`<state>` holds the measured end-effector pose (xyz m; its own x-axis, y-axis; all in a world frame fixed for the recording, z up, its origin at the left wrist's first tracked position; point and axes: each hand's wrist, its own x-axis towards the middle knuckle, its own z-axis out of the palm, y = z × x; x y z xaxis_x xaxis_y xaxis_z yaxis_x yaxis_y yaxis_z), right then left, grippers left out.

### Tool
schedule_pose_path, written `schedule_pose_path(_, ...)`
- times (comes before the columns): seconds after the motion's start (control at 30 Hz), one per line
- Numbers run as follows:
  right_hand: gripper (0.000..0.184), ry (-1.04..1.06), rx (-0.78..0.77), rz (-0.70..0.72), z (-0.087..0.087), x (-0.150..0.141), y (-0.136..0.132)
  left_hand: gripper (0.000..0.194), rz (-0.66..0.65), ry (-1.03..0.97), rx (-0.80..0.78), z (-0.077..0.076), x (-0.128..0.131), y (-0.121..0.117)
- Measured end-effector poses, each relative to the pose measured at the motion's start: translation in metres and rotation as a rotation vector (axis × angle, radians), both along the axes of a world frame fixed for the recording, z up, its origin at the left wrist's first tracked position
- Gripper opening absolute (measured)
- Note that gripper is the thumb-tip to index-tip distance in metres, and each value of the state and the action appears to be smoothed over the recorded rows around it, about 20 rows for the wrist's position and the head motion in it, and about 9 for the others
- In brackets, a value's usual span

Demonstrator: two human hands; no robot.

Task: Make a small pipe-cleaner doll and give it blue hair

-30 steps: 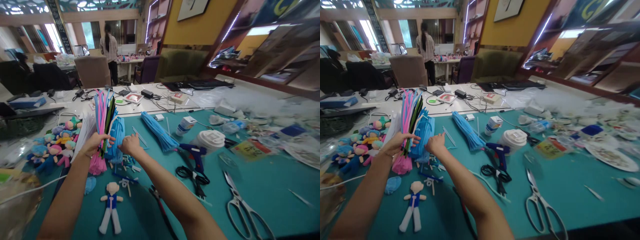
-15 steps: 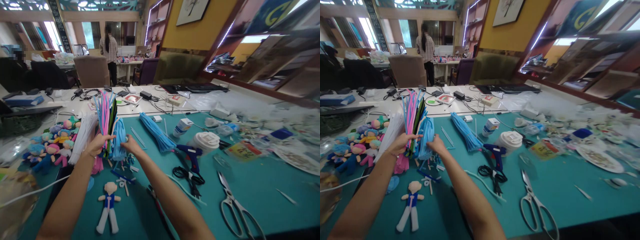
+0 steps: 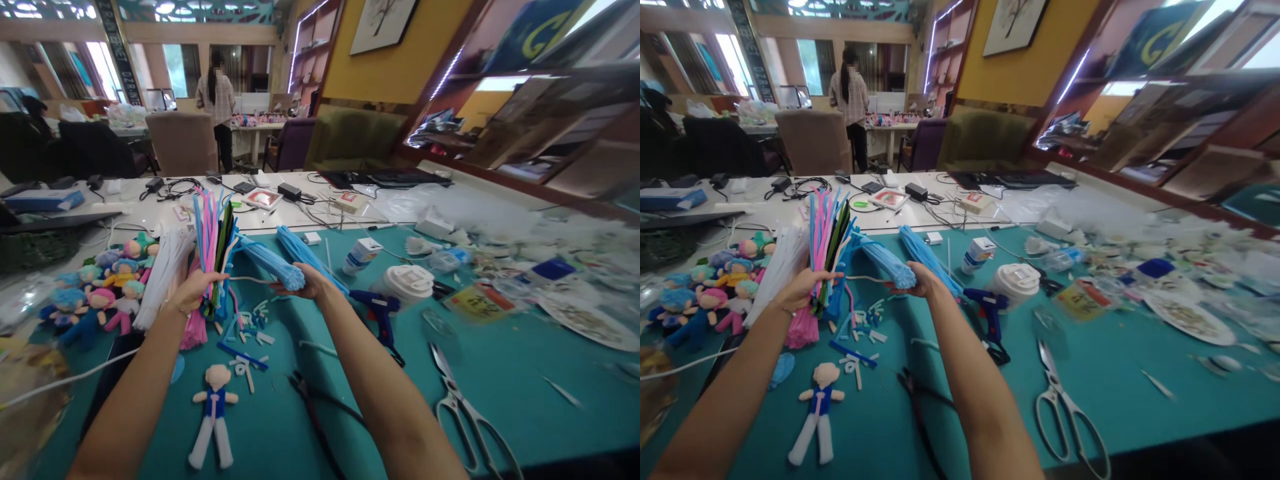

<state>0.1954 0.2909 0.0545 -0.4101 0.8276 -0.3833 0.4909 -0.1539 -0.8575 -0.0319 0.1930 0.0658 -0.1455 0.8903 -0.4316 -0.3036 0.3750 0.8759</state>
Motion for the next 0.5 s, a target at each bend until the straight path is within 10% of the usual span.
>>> schedule_pose_path(0.5,0.036,0.055,-0.138,-0.023,0.003,0.003,0.008,0.018,0.031,-0.124,-0.079,-0.054,0.077,0.056)
